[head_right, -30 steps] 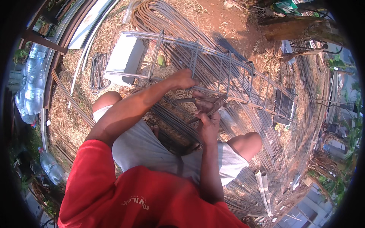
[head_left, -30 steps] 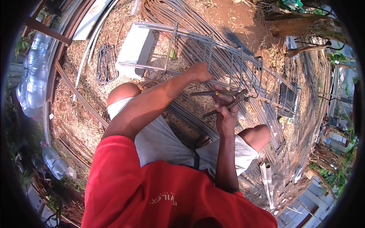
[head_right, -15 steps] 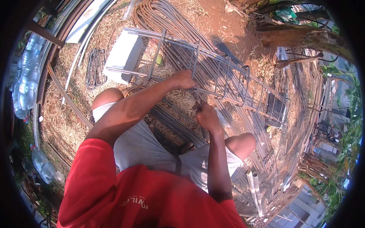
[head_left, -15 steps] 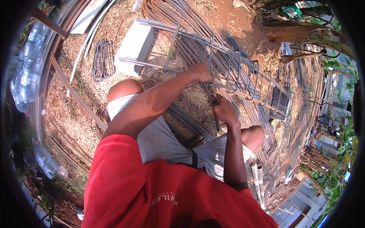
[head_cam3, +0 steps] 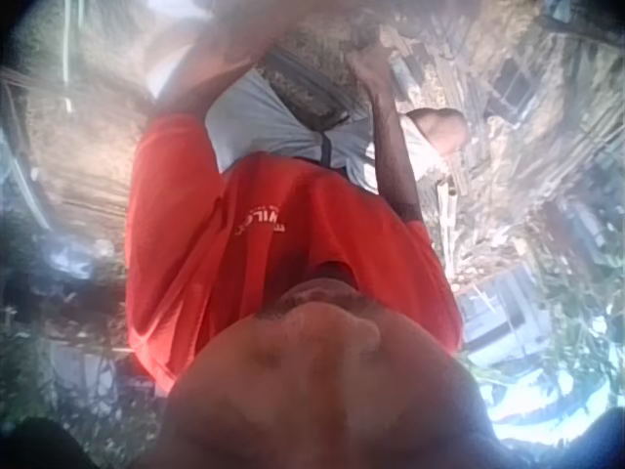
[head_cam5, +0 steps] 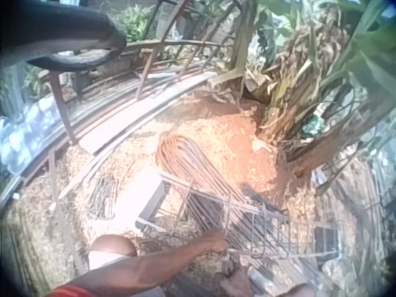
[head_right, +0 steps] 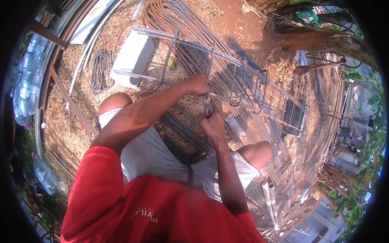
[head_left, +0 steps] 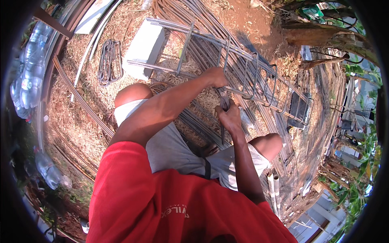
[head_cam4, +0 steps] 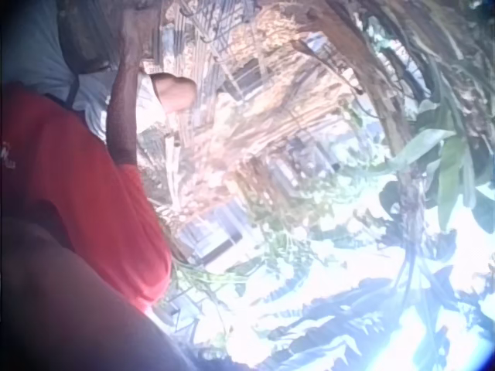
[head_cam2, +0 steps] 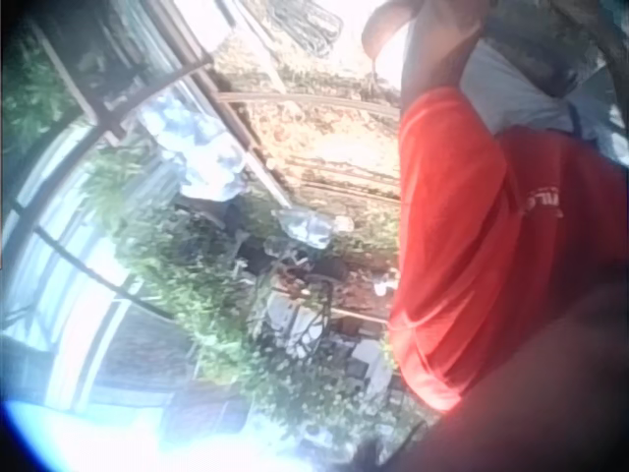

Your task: The person sits on the ground and assembles a rebar grid by tying intersecting steel bars with wire. They use pliers to twist and secure the wire at multiple junctions, occasionally adjusting the grid's position.

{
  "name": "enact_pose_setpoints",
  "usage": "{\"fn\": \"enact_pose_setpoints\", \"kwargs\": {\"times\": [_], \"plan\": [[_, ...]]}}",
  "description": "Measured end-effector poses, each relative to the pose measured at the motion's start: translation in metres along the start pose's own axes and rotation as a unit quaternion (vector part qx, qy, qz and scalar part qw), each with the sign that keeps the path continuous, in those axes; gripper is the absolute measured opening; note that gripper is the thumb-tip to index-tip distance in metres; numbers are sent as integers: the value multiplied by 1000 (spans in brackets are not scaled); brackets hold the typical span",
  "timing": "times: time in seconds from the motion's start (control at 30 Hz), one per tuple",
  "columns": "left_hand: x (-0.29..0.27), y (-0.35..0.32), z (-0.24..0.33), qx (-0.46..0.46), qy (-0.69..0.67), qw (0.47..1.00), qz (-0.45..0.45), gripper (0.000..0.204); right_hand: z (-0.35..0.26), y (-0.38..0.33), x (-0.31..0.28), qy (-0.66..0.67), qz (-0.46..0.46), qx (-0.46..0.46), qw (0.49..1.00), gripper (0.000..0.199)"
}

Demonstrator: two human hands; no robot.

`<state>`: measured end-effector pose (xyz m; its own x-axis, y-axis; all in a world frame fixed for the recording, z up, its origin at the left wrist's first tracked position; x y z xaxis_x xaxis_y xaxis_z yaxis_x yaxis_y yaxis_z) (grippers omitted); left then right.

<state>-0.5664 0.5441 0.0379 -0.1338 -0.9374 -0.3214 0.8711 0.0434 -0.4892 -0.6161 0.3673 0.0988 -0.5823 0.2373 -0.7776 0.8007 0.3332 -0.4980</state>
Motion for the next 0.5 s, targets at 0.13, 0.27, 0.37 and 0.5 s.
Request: {"fn": "enact_pose_setpoints", "kwargs": {"times": [0.13, 0.27, 0.37, 0.5], "plan": [[1, 1, -1, 8, 9, 1000, 5, 53, 11, 5, 24, 32, 73, -39, 996, 52], [5, 3, -3, 18, 15, 1000, 3, 54, 22, 2, 30, 19, 78, -26, 996, 39], [3, 3, -4, 28, -1, 1000, 4, 56, 15, -7, 64, 514, -181, 49, 837, 18], [2, 3, -6, 16, -25, 1000, -2, 58, -16, -25, 69, 784, -339, 46, 518, 21]]}}
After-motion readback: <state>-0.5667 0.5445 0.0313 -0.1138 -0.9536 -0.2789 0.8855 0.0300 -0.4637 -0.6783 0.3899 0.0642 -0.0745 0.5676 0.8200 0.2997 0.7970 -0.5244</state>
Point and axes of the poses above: each hand's wrist, its own y-axis towards the middle knuckle, its own x-axis out of the palm, z = x × y, the point moved 7 cm from there along y, towards the middle knuckle, and after that the axes turned 8 degrees about -y, right-handed, at the moved point
